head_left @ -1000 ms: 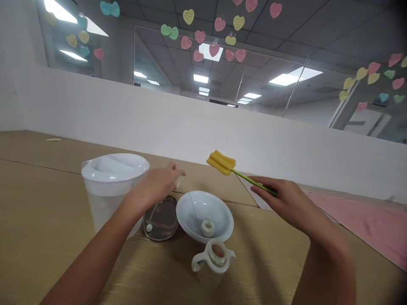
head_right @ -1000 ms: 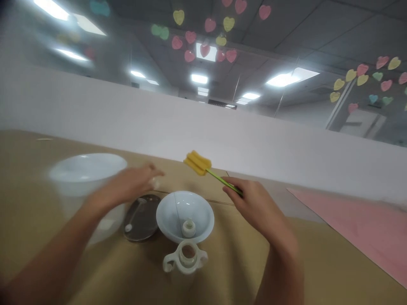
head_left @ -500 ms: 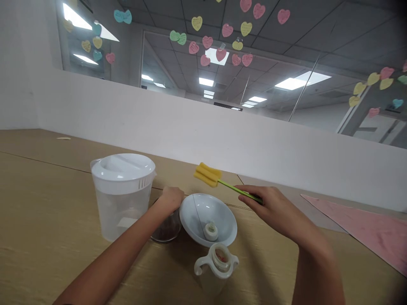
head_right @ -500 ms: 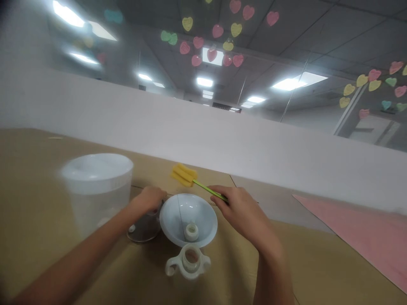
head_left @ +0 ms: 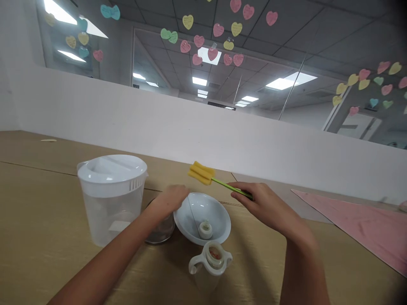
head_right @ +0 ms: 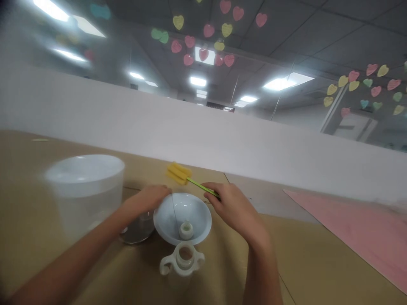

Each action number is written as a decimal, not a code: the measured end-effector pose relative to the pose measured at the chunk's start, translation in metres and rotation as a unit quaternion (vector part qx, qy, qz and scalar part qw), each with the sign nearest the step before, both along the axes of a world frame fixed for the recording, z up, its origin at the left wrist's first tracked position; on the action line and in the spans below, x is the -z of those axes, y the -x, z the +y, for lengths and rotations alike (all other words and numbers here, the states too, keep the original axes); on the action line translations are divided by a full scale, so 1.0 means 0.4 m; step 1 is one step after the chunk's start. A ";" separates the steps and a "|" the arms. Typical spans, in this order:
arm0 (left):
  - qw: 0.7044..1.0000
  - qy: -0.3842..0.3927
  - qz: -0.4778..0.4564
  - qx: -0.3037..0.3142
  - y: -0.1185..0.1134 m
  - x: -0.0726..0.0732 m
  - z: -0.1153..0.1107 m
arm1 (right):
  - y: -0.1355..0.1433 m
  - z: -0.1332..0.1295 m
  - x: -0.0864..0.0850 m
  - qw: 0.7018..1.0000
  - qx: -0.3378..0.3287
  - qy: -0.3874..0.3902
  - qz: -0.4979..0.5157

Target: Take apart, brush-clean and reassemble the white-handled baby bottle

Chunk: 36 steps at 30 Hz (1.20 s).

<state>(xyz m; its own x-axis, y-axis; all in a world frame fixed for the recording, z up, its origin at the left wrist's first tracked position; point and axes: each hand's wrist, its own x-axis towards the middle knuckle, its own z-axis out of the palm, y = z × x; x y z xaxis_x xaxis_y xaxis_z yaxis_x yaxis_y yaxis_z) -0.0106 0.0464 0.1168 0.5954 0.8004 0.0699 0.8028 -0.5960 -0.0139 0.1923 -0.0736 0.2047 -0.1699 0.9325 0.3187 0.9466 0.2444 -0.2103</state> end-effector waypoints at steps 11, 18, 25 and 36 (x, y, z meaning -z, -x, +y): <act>0.984 0.059 -0.048 0.161 -0.117 0.053 -0.062 | -0.008 0.009 0.003 1.000 -0.002 -0.002 -0.006; 0.978 0.047 -0.077 0.189 -0.106 0.033 -0.059 | 0.003 0.014 0.006 1.000 -0.002 0.007 -0.026; 0.953 -0.009 -0.212 0.218 -0.003 -0.094 -0.082 | -0.018 0.015 0.009 0.998 0.025 0.043 -0.037; 0.975 -0.087 -0.201 0.043 0.085 -0.165 -0.102 | -0.015 0.001 0.009 0.999 0.005 0.053 -0.003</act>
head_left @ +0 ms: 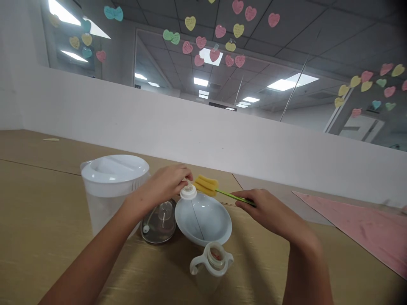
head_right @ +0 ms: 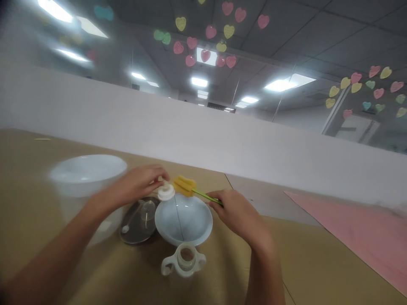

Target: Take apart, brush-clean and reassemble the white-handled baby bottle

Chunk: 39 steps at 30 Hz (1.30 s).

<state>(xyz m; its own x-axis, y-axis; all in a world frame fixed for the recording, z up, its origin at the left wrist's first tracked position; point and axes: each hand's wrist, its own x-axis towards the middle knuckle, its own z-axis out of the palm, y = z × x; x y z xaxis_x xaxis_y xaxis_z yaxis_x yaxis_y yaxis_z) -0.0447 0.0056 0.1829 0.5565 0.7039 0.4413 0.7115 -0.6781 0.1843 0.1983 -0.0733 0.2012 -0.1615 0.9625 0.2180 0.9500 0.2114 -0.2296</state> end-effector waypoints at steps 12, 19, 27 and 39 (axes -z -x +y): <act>0.986 0.076 0.102 -0.112 0.007 0.008 -0.010 | 0.008 -0.016 -0.014 0.999 -0.035 0.022 0.000; 0.949 0.159 0.221 -0.160 -0.008 0.054 0.039 | -0.007 -0.013 -0.006 0.999 -0.011 0.005 -0.037; 0.927 0.201 0.272 -0.159 -0.046 0.114 0.095 | -0.009 -0.011 -0.007 0.999 -0.002 0.005 -0.033; 0.948 0.163 0.241 -0.128 -0.061 0.134 0.087 | -0.012 -0.009 -0.006 1.000 -0.001 0.002 -0.030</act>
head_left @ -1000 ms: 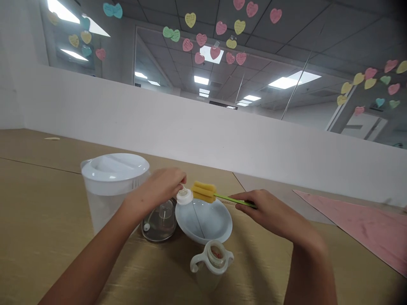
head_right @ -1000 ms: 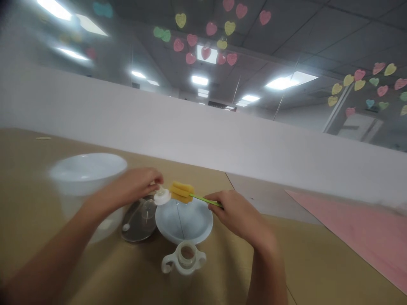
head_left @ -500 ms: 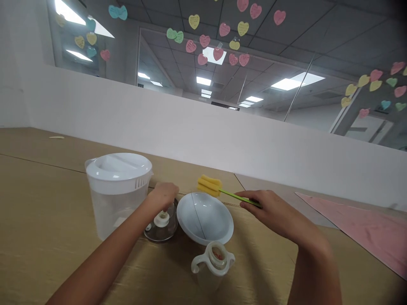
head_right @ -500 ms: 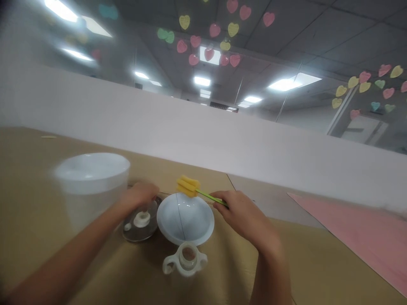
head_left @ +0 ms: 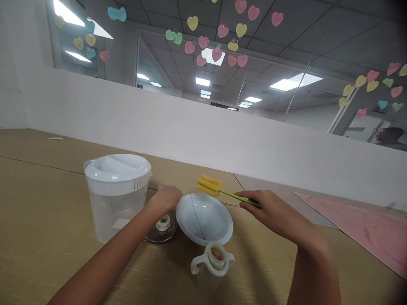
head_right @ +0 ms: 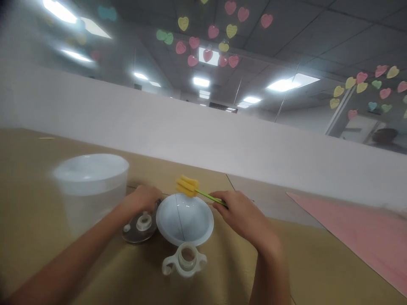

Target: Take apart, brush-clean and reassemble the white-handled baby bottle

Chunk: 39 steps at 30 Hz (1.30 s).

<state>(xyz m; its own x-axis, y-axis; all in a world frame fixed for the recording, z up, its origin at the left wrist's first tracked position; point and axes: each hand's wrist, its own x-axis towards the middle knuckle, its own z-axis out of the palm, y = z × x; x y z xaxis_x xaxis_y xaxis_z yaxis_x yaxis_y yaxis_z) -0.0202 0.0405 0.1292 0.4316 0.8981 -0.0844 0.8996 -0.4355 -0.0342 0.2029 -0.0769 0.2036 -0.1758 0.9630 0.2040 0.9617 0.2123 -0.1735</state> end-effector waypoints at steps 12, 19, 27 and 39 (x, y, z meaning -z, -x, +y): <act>0.975 0.053 -0.099 0.193 -0.112 0.133 0.001 | 0.004 0.008 0.006 1.000 -0.019 -0.008 0.001; 0.955 -0.001 -0.207 0.212 -0.071 0.059 0.024 | -0.016 0.009 0.005 1.000 0.029 -0.011 -0.002; 0.929 -0.070 -0.324 0.165 -0.017 -0.049 -0.016 | -0.004 -0.001 -0.003 0.999 0.043 -0.005 0.005; 0.953 -0.111 -0.238 0.149 -0.018 -0.036 -0.023 | -0.081 0.124 0.055 0.973 0.217 0.080 0.022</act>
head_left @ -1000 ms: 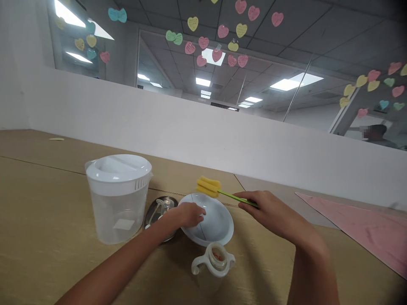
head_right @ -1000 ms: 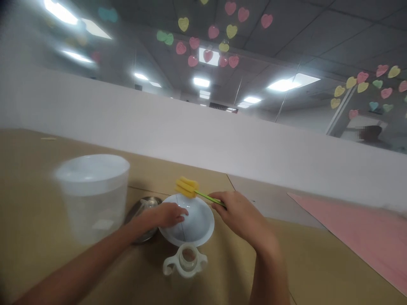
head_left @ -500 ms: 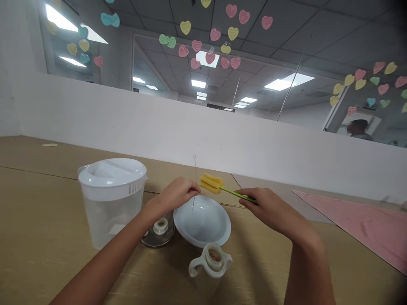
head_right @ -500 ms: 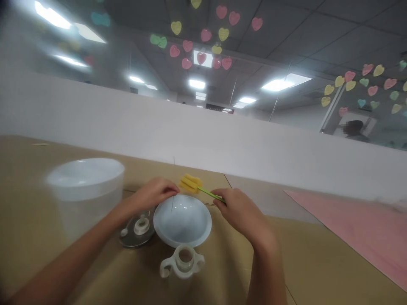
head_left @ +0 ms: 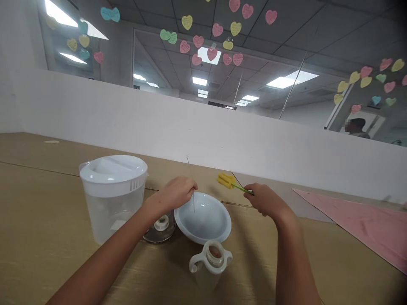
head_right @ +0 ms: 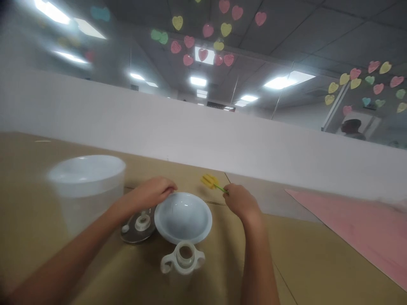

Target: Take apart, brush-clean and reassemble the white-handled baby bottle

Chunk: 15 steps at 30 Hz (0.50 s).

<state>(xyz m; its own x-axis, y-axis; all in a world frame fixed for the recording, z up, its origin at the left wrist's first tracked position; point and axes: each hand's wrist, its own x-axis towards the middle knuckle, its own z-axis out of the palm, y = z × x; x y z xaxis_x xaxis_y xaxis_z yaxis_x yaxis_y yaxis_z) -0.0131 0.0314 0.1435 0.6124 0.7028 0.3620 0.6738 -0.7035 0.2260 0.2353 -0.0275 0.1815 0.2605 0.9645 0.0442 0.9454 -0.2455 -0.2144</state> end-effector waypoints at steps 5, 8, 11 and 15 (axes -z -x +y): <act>1.000 -0.003 0.012 0.026 -0.003 -0.015 -0.016 | -0.070 0.109 0.102 0.989 0.030 0.134 0.050; 1.000 0.007 0.017 0.018 -0.005 -0.021 -0.021 | -0.087 0.139 0.161 0.979 0.031 0.193 0.065; 1.000 0.005 0.018 0.025 -0.004 -0.020 -0.017 | -0.089 0.148 0.184 0.975 0.027 0.209 0.072; 0.998 0.000 0.031 0.051 -0.009 -0.006 -0.013 | -0.064 0.126 0.135 0.984 -0.011 0.158 0.082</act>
<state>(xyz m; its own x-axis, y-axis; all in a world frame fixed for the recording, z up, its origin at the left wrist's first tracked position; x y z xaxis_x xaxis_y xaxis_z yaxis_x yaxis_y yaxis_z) -0.0095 0.0263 0.1457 0.7017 0.6356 0.3218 0.6113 -0.7692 0.1863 0.2610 0.0230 0.1276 0.2175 0.9290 -0.2994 0.9107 -0.3035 -0.2802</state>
